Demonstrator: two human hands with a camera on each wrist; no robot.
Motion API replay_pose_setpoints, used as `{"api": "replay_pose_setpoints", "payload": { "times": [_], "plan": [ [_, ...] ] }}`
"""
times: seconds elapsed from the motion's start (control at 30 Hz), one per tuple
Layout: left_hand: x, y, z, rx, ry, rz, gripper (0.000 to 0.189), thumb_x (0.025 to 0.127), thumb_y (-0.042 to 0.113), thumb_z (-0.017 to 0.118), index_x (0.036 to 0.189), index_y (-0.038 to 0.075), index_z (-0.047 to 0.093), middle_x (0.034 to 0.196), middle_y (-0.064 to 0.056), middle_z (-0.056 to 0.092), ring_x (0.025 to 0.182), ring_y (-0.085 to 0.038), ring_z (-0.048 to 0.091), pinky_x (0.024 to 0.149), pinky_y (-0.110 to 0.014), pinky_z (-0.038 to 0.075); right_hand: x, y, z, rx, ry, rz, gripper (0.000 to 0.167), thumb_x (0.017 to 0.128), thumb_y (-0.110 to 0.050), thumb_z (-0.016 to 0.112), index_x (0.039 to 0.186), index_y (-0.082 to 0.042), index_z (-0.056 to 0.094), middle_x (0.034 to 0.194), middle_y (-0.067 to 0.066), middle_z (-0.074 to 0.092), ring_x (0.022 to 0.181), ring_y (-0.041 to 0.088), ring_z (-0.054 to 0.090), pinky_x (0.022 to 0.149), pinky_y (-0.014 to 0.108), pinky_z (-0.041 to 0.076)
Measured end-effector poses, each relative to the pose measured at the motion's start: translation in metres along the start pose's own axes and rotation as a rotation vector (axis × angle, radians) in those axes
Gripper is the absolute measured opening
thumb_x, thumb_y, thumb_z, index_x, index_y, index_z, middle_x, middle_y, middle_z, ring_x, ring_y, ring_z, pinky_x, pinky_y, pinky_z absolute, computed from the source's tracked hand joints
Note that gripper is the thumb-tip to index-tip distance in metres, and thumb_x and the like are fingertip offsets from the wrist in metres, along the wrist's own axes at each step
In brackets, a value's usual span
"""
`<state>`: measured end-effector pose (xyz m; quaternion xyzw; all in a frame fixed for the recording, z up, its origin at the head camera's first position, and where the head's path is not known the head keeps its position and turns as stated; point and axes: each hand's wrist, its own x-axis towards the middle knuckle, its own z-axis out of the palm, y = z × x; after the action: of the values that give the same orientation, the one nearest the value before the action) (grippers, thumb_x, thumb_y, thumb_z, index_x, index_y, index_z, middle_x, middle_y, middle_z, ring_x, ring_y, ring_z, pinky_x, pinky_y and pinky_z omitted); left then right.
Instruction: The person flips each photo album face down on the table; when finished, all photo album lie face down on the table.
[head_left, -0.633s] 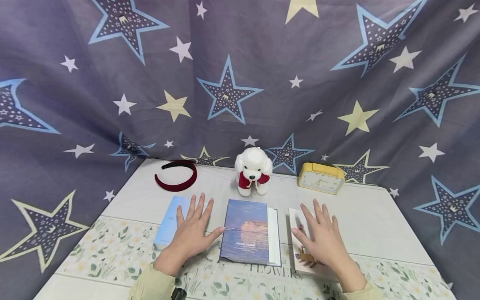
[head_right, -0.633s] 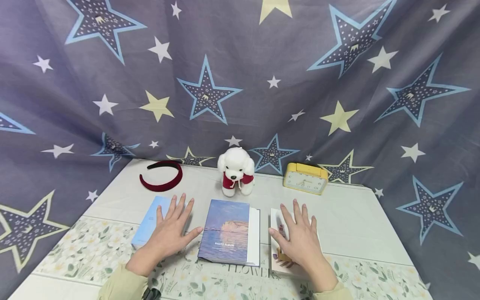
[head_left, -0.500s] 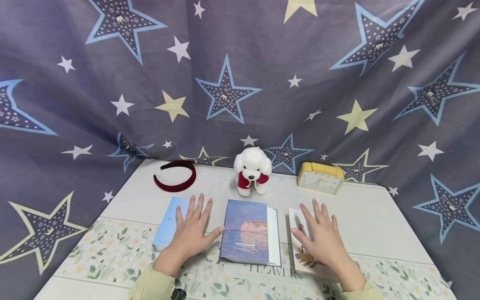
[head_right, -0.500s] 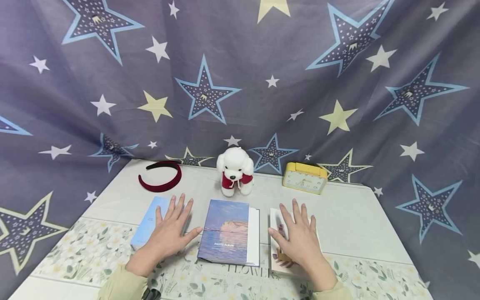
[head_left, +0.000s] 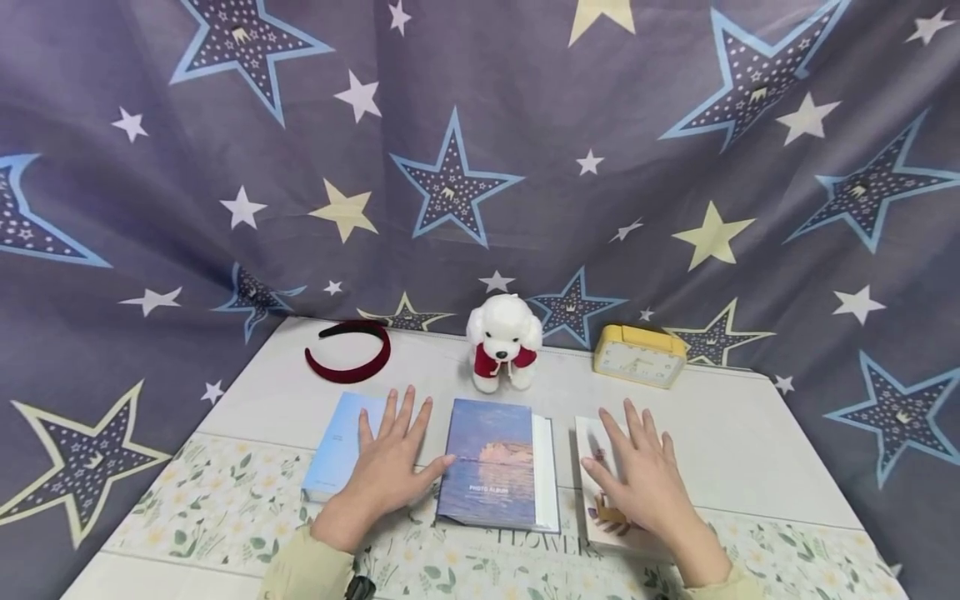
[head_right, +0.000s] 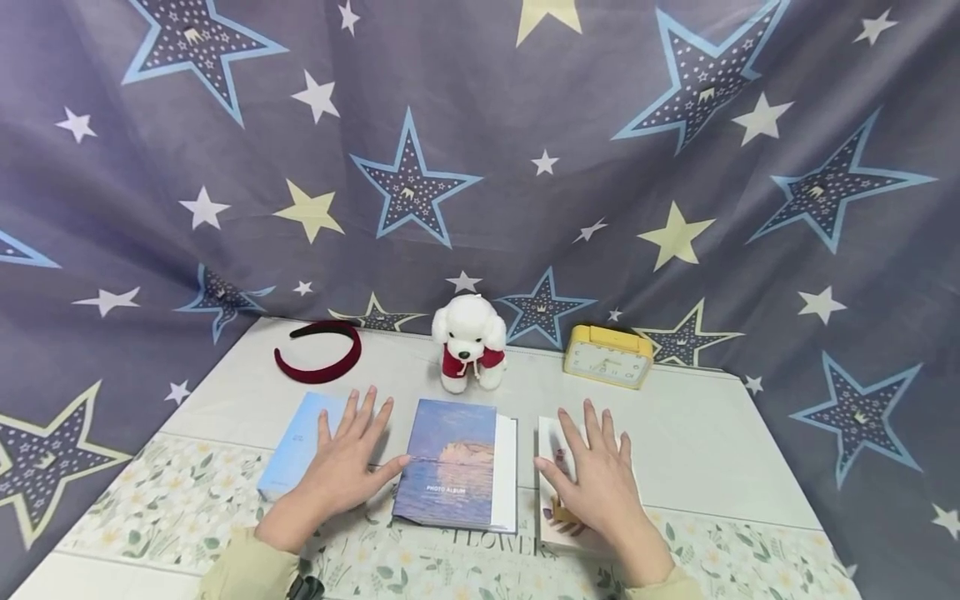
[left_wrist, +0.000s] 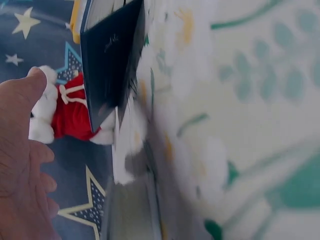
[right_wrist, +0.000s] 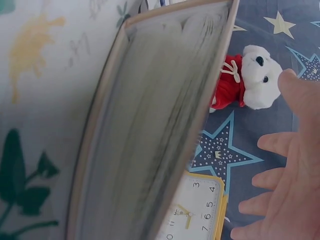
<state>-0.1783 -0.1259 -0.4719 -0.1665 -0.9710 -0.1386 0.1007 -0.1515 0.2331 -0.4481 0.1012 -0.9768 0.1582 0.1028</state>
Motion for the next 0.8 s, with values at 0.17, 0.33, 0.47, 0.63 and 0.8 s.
{"api": "replay_pose_setpoints", "payload": {
  "times": [0.17,0.33,0.47,0.63,0.8],
  "plan": [
    [0.005,0.015,0.003,-0.016,-0.019,0.044,0.088,0.090,0.066,0.051,0.155,0.013,0.026,0.162,-0.014,0.006,0.148,-0.034,-0.004,0.108,-0.071,-0.001,-0.008,0.004,-0.003,0.000,0.008,0.008,0.071,0.094,-0.053,0.056,0.149,-0.011,0.042,0.156,0.028,0.022,0.141,0.053,0.015,0.105,0.074,0.012],
    [0.013,0.035,0.005,-0.044,-0.046,0.121,0.086,0.091,0.064,0.050,0.155,0.011,0.028,0.162,-0.014,0.003,0.148,-0.033,-0.005,0.108,-0.071,0.000,-0.018,0.010,-0.008,0.016,0.004,0.026,0.067,0.095,-0.049,0.057,0.148,-0.011,0.042,0.155,0.029,0.022,0.139,0.055,0.017,0.103,0.075,0.014],
    [0.019,0.055,0.007,-0.069,-0.074,0.187,0.086,0.091,0.065,0.048,0.154,0.010,0.028,0.162,-0.014,0.003,0.148,-0.034,-0.003,0.109,-0.070,-0.002,-0.026,0.016,-0.014,0.029,-0.008,0.047,0.065,0.096,-0.047,0.056,0.148,-0.009,0.043,0.155,0.030,0.022,0.138,0.056,0.018,0.103,0.076,0.015],
    [0.027,0.081,0.014,-0.068,-0.120,0.259,0.086,0.092,0.067,0.044,0.155,0.010,0.028,0.162,-0.014,0.002,0.148,-0.034,-0.004,0.110,-0.068,-0.003,-0.038,0.023,-0.021,0.029,-0.002,0.069,0.061,0.097,-0.043,0.056,0.145,-0.006,0.046,0.152,0.033,0.025,0.134,0.059,0.024,0.100,0.077,0.019],
    [0.033,0.109,0.020,-0.068,-0.197,0.326,0.086,0.092,0.070,0.039,0.157,0.015,0.022,0.163,-0.013,-0.002,0.148,-0.034,-0.006,0.108,-0.071,0.001,-0.050,0.034,-0.024,0.046,-0.031,0.126,0.060,0.098,-0.040,0.055,0.144,-0.003,0.047,0.151,0.036,0.025,0.129,0.060,0.032,0.097,0.075,0.029]
  ]
}}
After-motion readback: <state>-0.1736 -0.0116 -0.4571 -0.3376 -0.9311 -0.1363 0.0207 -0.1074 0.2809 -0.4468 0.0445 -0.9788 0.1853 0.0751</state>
